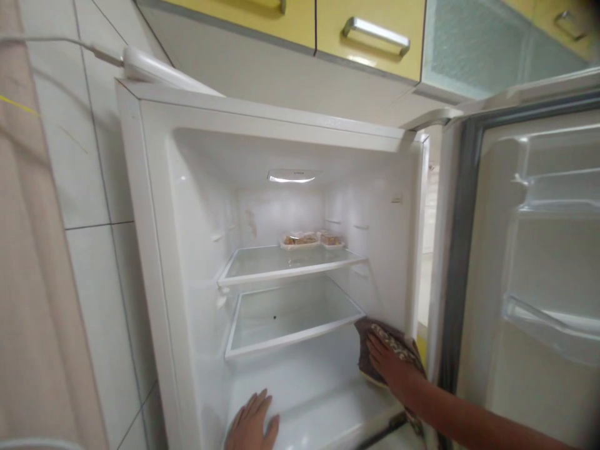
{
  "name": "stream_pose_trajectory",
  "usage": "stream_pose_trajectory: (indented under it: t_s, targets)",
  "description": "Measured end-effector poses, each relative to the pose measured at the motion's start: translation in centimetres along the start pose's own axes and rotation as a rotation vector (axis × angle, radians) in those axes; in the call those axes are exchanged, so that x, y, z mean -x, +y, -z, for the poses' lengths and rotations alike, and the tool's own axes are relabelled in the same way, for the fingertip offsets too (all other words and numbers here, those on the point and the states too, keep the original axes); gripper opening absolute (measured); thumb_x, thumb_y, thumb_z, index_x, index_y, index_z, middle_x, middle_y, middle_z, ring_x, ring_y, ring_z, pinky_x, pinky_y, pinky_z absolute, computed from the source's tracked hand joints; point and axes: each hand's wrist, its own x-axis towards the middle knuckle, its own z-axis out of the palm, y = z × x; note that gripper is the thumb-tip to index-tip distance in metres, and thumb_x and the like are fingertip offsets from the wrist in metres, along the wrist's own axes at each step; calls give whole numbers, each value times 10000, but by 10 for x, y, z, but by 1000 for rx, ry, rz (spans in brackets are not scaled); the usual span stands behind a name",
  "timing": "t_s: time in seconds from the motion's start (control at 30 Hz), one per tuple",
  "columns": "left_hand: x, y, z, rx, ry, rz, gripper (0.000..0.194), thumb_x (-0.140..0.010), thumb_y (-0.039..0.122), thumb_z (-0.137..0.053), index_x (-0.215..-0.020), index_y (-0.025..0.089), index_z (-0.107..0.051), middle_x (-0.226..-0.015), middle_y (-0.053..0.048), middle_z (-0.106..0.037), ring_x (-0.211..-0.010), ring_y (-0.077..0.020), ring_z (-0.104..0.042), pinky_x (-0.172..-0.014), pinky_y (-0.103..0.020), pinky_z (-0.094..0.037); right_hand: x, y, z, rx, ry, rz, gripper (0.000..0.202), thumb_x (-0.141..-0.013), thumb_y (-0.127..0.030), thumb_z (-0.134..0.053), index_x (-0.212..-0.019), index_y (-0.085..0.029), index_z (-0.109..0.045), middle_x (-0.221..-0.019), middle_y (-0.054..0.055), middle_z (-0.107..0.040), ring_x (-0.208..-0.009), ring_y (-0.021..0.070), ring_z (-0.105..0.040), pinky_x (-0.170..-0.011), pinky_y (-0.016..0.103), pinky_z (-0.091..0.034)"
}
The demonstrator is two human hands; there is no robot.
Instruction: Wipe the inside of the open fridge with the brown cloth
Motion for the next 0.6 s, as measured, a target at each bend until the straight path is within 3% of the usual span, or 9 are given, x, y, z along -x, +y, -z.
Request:
stream_pose_trajectory:
  t_s: [0.17, 0.33, 0.47, 0.6]
  targets:
    - [2, 4, 6, -17, 9, 11, 545, -904, 388, -408, -1364, 187, -621, -1481, -81, -554, -1409, -271, -484, -1192, -484, -384, -3, 24, 44, 142, -64, 45, 420, -794, -149, -527, -1149, -198, -746, -1382, 112, -642, -1403, 287, -472, -1184, 491, -370]
    - [4, 5, 8, -14, 48, -19, 532, -904, 377, -411, -1346, 186, -637, -1455, -87, -584, -1389, -269, -509, -1171, -476, -413, 7, 27, 65, 82, -24, 8, 492, -785, -79, -458, -1158, -224, -744, -1389, 94, -639, -1417, 276, -451, -1198, 525, -337]
    - [3, 8, 9, -35, 6, -2, 544, -911, 374, -396, -1366, 173, -618, -1476, -94, -560, -1405, -271, -489, -1182, -479, -397, 14, 28, 54, 52, -2, 16, 553, -739, -85, -474, -1209, -227, -729, -1439, 77, -601, -1449, 281, -404, -1213, 514, -316]
    - [2, 11, 9, -53, -33, 18, 548, -925, 372, -379, -1391, 177, -594, -1509, -86, -524, -1428, -262, -455, -1199, -469, -374, 4, 16, 18, -29, -94, -13, 571, -690, -70, -508, -1172, -249, -757, -1413, 69, -624, -1429, 291, -437, -1197, 489, -348]
